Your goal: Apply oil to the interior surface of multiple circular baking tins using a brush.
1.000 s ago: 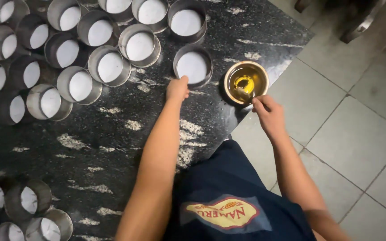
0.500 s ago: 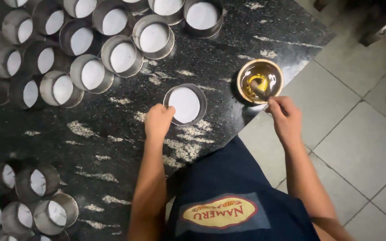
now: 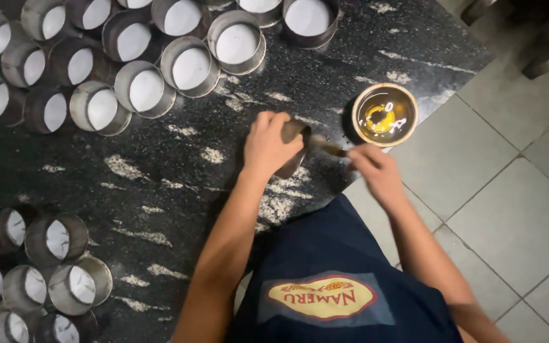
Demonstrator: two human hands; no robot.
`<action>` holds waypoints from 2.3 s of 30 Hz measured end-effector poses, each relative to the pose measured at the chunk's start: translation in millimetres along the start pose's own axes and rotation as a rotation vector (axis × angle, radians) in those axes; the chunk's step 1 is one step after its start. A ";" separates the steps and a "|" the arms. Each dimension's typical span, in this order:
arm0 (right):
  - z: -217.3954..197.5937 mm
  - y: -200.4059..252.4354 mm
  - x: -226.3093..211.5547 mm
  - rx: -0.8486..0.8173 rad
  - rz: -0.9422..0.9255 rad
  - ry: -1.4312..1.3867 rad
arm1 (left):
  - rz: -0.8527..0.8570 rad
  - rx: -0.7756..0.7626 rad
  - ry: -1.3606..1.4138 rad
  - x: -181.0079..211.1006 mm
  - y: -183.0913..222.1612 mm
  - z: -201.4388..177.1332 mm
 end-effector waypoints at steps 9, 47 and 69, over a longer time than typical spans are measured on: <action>107.3 8.1 43.7 -0.611 0.289 -0.051 | 0.201 -0.049 0.269 -0.6 18.1 19.0; 150.6 36.5 22.0 -0.678 0.217 -0.046 | -0.046 0.116 0.312 -53.9 82.7 -34.8; 149.6 34.8 -53.7 -0.311 -0.623 0.408 | -0.002 0.247 0.399 -86.5 138.2 -26.2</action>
Point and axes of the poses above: each hand's wrist, its own y-axis away from the middle knuckle, its own z-axis out of the palm, x = y × z, the point moved 8 cm from there along -y, towards the middle knuckle, and after that the axes turned 5 degrees about x, right-handed, at the moved point
